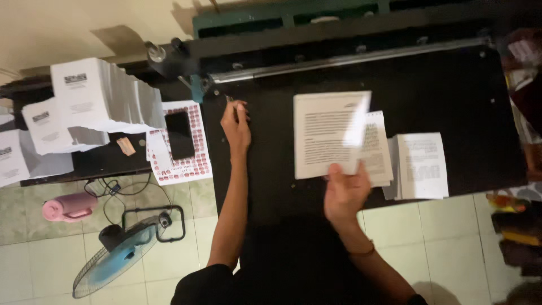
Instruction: The person repeatedly picks up a small stack of papers, aligns them, and staples them using a manual stapler on a black table. The person then places the stapled stack back on the table and repeats the process with the next stack.
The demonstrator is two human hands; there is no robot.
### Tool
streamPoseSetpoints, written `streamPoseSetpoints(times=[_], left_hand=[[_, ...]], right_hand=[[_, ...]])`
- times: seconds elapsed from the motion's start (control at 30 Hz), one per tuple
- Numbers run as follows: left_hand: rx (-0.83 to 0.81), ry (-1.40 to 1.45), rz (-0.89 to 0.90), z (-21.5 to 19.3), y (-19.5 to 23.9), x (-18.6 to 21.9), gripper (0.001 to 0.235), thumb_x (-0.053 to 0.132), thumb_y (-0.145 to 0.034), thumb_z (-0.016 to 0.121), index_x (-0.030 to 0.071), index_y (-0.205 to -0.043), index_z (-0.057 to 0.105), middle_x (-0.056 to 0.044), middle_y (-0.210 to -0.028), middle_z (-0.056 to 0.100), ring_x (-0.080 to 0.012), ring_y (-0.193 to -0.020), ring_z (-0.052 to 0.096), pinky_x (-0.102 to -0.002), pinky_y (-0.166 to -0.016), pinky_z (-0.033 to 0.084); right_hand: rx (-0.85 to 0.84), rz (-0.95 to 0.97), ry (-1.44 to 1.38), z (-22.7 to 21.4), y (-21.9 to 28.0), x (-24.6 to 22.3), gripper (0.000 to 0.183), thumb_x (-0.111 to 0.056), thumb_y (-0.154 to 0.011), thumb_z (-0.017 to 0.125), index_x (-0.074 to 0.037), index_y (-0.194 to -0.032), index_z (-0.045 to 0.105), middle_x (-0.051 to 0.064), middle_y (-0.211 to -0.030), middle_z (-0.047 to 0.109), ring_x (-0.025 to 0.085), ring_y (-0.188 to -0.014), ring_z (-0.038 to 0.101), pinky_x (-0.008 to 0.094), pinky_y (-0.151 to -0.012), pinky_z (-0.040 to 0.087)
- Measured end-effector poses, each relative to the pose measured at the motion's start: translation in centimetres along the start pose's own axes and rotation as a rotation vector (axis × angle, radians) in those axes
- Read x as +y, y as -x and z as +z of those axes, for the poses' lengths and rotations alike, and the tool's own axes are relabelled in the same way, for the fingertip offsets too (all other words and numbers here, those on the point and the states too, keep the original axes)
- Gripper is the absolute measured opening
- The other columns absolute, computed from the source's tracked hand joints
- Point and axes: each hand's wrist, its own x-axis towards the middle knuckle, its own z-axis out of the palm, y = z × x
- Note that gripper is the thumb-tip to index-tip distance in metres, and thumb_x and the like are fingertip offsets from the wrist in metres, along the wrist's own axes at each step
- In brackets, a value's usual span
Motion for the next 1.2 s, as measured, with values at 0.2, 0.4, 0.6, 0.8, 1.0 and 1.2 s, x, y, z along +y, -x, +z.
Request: streamPoseSetpoints(times=[0.2, 0.4, 0.6, 0.8, 1.0, 1.2], left_hand=[[-0.055, -0.006, 0.004, -0.3, -0.2, 2.3, 0.033, 0.033, -0.110, 0.044, 0.009, -0.101, 0.064, -0.001, -0.079, 0.056, -0.0108, -0.068, 0.056, -0.027, -0.063, 0.046], [-0.047, -0.069, 0.055, 0.0, -0.2, 2.5, 0.022, 0.014, -0.110, 0.049, 0.007, -0.098, 0.066, -0.011, -0.075, 0.064, -0.0246, -0.062, 0.063, -0.039, -0.063, 0.052], [-0.200, -0.017, -0.019, 1.8, 2.9, 7.7, 0.016, 0.006, -0.107, 0.051, 0.006, -0.109, 0.068, -0.014, -0.098, 0.068, -0.0328, -0.093, 0.067, -0.046, -0.087, 0.051], [-0.567, 0.396, -0.134, 9.1, 9.2, 13.3, 0.069, 0.043, -0.112, 0.036, 0.003, -0.165, 0.018, -0.028, -0.170, 0.014, -0.0441, -0.158, 0.008, -0.055, -0.128, 0.005], [-0.628, 0.439, -0.189, 11.5, 11.1, 16.9, 0.072, 0.041, -0.112, 0.034, 0.007, -0.167, 0.003, -0.021, -0.173, 0.000, -0.0428, -0.158, -0.002, -0.058, -0.127, -0.003], [-0.556, 0.454, -0.121, 12.6, 10.2, 14.8, 0.052, 0.026, -0.109, 0.042, 0.006, -0.155, 0.030, -0.022, -0.168, 0.022, -0.0432, -0.157, 0.017, -0.060, -0.127, 0.014]], right_hand=[[0.302, -0.910, 0.706, -9.5, -6.9, -3.9, 0.019, -0.008, -0.100, 0.062, 0.008, -0.090, 0.060, 0.013, -0.076, 0.061, 0.017, -0.057, 0.052, 0.029, -0.044, 0.038], [-0.042, -1.251, 0.870, -13.1, -6.6, -0.7, 0.060, -0.032, -0.106, 0.050, 0.022, -0.103, 0.073, 0.045, -0.103, 0.070, 0.058, -0.102, 0.069, 0.060, -0.087, 0.057], [-0.412, -0.727, 1.025, -9.2, -2.6, -2.4, 0.049, -0.026, -0.083, 0.081, 0.002, -0.122, 0.070, 0.023, -0.137, 0.064, 0.048, -0.130, 0.057, 0.055, -0.112, 0.041], [-0.248, -0.361, 0.774, -10.3, -9.3, -2.7, 0.038, -0.011, -0.107, 0.064, 0.007, -0.140, 0.061, 0.027, -0.130, 0.065, 0.041, -0.125, 0.060, 0.044, -0.104, 0.049], [-0.354, -0.097, 0.861, -7.1, -8.7, -3.7, 0.052, -0.009, -0.099, 0.066, -0.001, -0.149, 0.054, 0.031, -0.133, 0.063, 0.043, -0.123, 0.060, 0.050, -0.100, 0.051], [-0.183, -0.394, 0.793, -12.5, -9.8, -2.5, 0.031, 0.007, -0.099, 0.068, 0.006, -0.130, 0.067, 0.024, -0.120, 0.070, 0.039, -0.110, 0.070, 0.045, -0.094, 0.057]])
